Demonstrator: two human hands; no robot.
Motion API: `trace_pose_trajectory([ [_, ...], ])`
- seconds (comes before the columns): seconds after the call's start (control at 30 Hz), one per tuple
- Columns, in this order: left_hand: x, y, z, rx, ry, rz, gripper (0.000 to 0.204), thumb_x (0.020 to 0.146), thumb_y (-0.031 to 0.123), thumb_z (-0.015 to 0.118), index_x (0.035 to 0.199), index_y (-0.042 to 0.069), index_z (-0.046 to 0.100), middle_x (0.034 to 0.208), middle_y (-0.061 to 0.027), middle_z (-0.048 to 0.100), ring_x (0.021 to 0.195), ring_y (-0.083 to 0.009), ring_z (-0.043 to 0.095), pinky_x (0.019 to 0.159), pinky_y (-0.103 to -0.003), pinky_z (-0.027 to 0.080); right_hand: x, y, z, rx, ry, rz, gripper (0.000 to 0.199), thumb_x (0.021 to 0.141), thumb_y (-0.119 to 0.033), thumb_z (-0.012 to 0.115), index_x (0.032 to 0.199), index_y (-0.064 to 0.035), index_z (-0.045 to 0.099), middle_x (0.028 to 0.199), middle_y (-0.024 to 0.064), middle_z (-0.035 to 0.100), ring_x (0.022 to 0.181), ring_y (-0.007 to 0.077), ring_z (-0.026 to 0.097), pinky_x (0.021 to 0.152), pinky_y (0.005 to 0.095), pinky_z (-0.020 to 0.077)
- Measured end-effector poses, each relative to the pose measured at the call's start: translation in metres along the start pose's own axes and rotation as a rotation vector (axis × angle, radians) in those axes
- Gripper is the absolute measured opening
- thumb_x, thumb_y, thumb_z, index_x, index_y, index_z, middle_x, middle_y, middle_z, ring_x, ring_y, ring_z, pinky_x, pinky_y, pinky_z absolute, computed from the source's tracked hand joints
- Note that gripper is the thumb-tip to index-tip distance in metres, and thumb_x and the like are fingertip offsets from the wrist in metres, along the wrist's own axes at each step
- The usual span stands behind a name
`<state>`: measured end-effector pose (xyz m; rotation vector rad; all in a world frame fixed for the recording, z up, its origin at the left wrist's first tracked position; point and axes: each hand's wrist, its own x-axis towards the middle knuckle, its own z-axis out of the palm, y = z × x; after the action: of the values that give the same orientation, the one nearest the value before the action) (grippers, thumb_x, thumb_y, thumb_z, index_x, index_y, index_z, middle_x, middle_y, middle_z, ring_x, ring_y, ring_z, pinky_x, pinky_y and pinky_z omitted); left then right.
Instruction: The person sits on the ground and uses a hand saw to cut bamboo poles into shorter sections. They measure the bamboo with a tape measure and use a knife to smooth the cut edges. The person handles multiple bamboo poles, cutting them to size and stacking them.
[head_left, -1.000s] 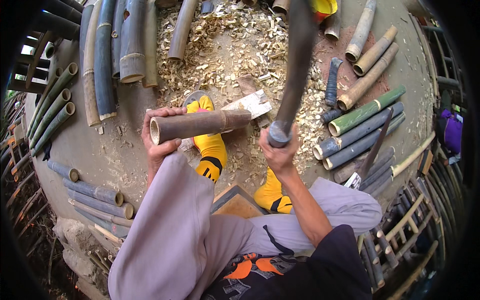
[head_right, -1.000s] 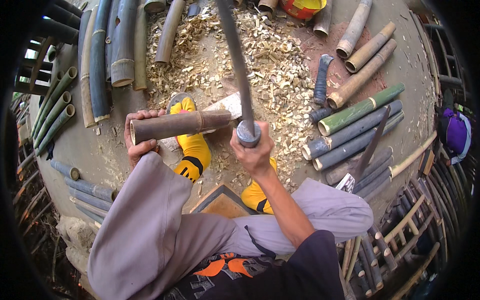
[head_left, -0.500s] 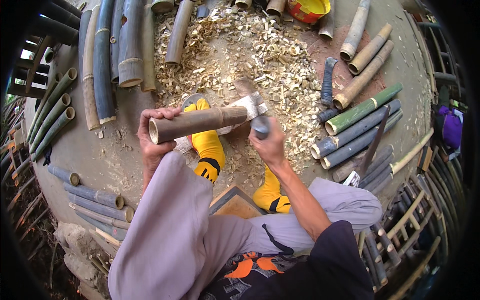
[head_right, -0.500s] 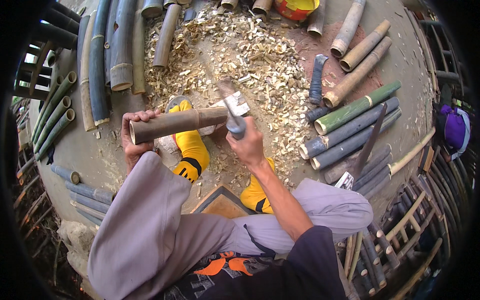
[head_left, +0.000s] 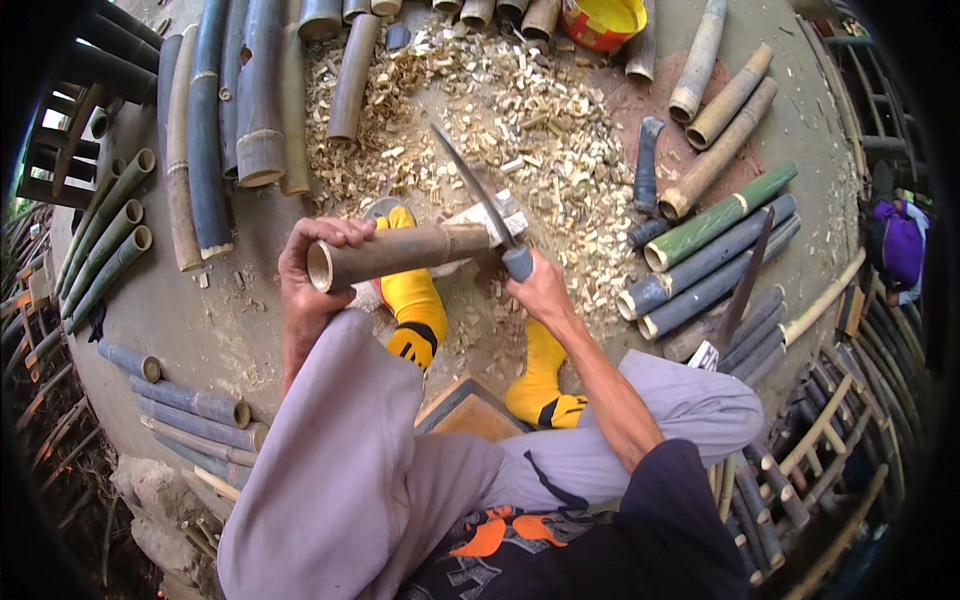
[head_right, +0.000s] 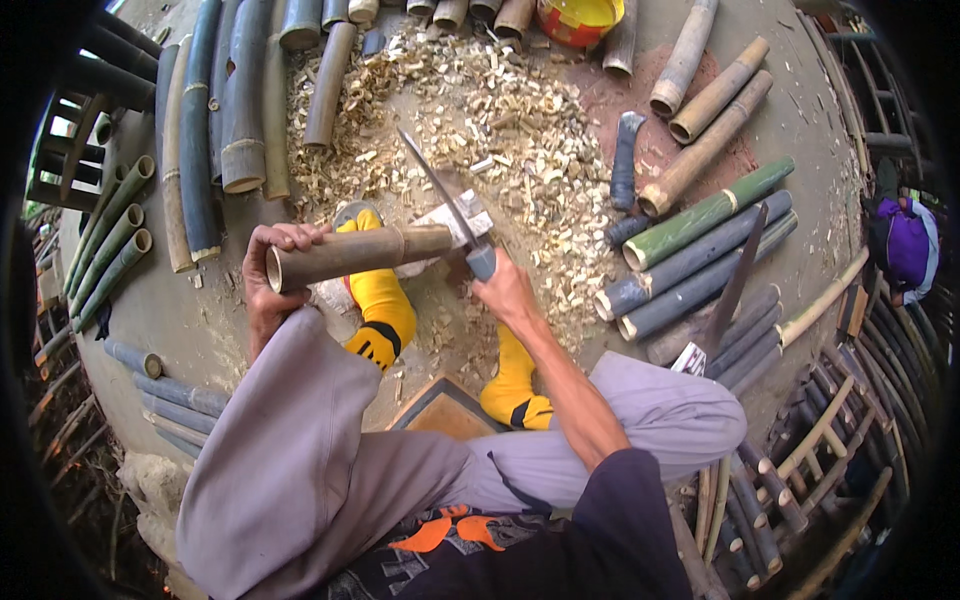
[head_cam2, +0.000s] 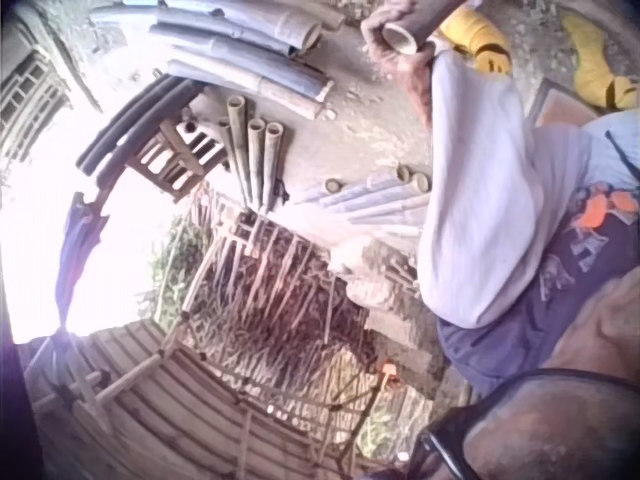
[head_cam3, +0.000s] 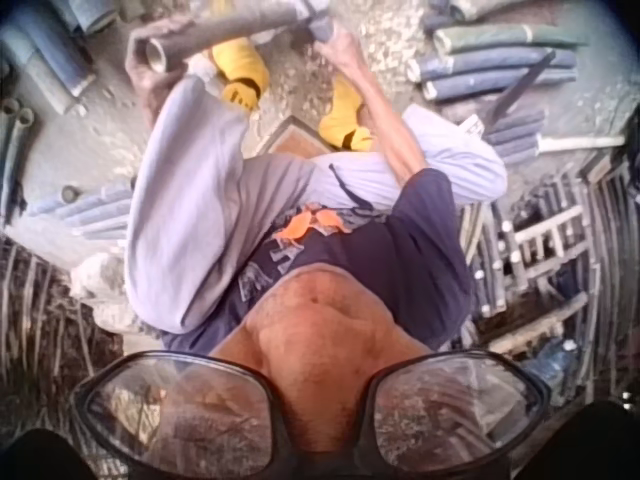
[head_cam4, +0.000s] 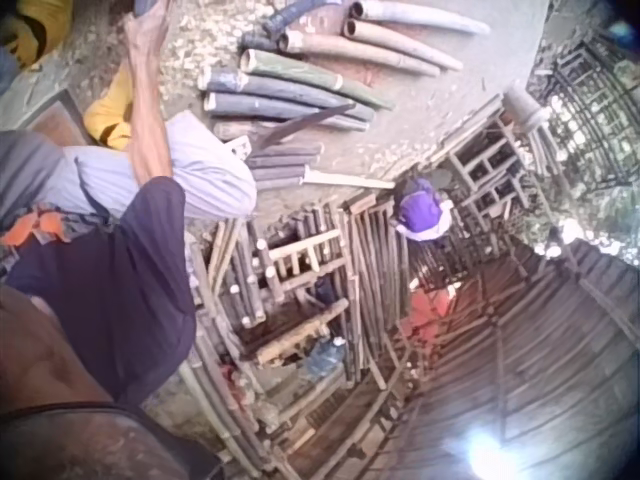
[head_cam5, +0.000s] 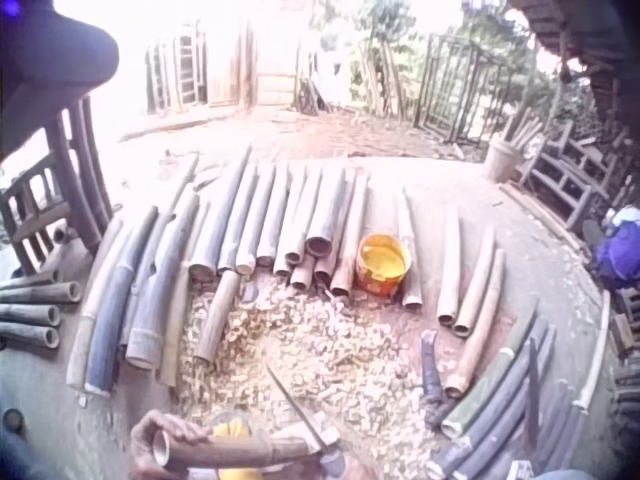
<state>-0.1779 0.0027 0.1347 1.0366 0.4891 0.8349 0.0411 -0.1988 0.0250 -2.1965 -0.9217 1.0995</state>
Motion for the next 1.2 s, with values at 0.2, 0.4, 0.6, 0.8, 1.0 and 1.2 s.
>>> trace_pose_trajectory([
  [0.2,-0.008,0.004,-0.008,-0.003,-0.001,-0.024,0.046,0.047,-0.014,0.05,0.09,0.002,0.056,0.095,-0.0113,0.06,0.103,-0.0264,0.057,0.104,-0.044,0.04,-0.02,-0.066,-0.025,0.257,0.316,-0.261,0.029,0.074,-0.005,0.07,0.1,-0.0019,0.057,0.075,0.0134,0.065,0.067,0.0201,0.067,0.057,0.0302,0.0532],
  [0.4,0.002,0.012,-0.015,0.183,-0.106,-0.059,0.047,0.053,-0.012,0.056,0.097,0.003,0.062,0.107,-0.0116,0.058,0.11,-0.0251,0.056,0.1,-0.039,0.041,0.012,-0.007,0.004,0.019,-0.051,-0.056,0.037,0.071,-0.011,0.072,0.102,-0.0003,0.055,0.085,0.0225,0.067,0.08,0.0395,0.067,0.069,0.0446,0.0533],
  [0.6,-0.013,0.035,0.009,0.494,0.181,-0.281,0.059,0.063,-0.001,0.074,0.119,0.006,0.055,0.112,-0.0078,0.058,0.108,-0.0181,0.057,0.095,-0.03,0.044,-0.004,-0.013,0.006,-0.041,-0.023,0.005,0.046,0.074,-0.014,0.07,0.113,-0.0011,0.049,0.086,0.0252,0.067,0.077,0.0419,0.068,0.068,0.047,0.0538],
  [0.8,-0.016,0.035,0.011,0.372,0.314,-0.159,0.049,0.067,-0.009,0.07,0.112,0.001,0.056,0.111,-0.011,0.062,0.109,-0.0211,0.06,0.098,-0.033,0.046,-0.032,-0.089,-0.031,0.227,0.314,-0.302,0.04,0.078,-0.011,0.073,0.108,0.0003,0.048,0.082,0.0172,0.067,0.067,0.0263,0.069,0.057,0.0356,0.0566],
  [1.0,-0.009,0.035,0.025,0.495,0.152,-0.178,0.05,0.063,-0.008,0.071,0.11,0.001,0.058,0.112,-0.0123,0.063,0.109,-0.0228,0.06,0.099,-0.034,0.044,-0.006,-0.012,0.01,-0.115,0.109,-0.088,0.039,0.077,-0.008,0.073,0.105,-0.0015,0.047,0.086,0.02,0.067,0.069,0.029,0.069,0.056,0.0383,0.0547],
  [1.2,-0.018,0.037,0.019,0.476,0.157,-0.123,0.045,0.058,-0.011,0.064,0.101,0.001,0.059,0.106,-0.0101,0.061,0.112,-0.0242,0.058,0.1,-0.035,0.043,-0.024,-0.067,-0.023,0.195,0.229,-0.232,0.036,0.078,-0.01,0.072,0.104,-0.0011,0.05,0.082,0.0177,0.066,0.067,0.0267,0.068,0.058,0.0355,0.0544],
])
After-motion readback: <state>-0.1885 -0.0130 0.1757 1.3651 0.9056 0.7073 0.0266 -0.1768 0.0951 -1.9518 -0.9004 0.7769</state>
